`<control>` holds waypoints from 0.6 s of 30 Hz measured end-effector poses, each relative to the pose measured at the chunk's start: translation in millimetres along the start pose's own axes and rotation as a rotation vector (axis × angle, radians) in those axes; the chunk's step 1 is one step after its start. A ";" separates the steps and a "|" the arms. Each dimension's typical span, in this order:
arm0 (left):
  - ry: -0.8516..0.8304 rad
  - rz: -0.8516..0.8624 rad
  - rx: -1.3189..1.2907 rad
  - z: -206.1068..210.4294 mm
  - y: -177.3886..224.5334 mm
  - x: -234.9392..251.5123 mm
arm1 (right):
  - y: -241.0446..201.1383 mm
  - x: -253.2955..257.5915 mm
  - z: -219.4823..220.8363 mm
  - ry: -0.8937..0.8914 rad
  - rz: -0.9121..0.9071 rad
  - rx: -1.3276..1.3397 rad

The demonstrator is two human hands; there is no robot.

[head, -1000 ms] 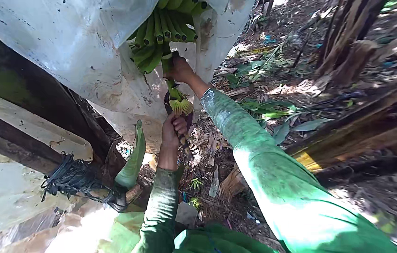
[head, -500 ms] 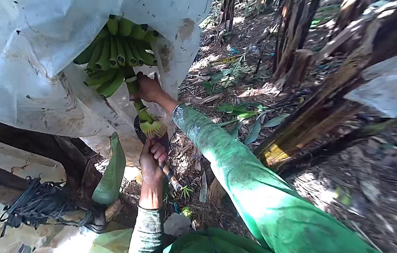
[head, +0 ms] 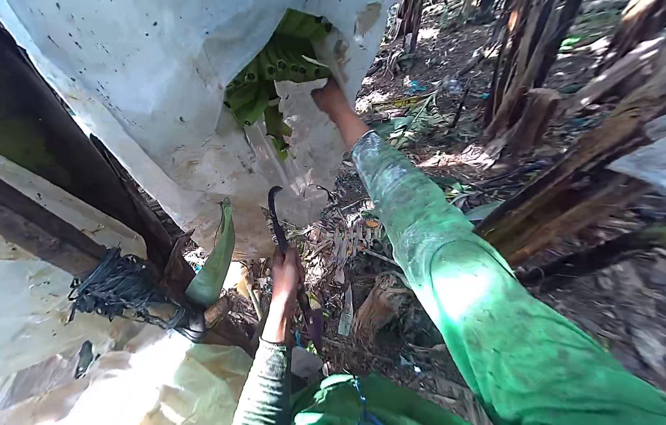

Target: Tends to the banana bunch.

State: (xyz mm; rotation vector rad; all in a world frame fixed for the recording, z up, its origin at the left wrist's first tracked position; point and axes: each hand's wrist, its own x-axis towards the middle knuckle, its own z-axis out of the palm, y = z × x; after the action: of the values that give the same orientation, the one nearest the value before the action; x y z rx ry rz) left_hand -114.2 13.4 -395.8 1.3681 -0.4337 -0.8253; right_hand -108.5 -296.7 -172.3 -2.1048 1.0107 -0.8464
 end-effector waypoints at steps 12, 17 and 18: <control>0.404 0.350 -0.280 -16.3 12.4 56.6 | -53.1 -136.1 -93.0 -0.232 -0.912 1.633; 0.387 0.421 -0.041 -43.2 -44.8 30.8 | 77.8 -209.9 3.9 -0.038 -0.531 1.845; 0.371 0.427 0.077 -50.7 -62.5 24.8 | 91.7 -227.0 18.9 0.170 -0.312 1.833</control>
State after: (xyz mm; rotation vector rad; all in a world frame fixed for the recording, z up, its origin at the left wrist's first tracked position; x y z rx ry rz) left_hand -78.4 30.4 -470.0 1.3965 -0.4465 -0.1993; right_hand -244.0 -149.4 -314.5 -0.5457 -0.2386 -1.3049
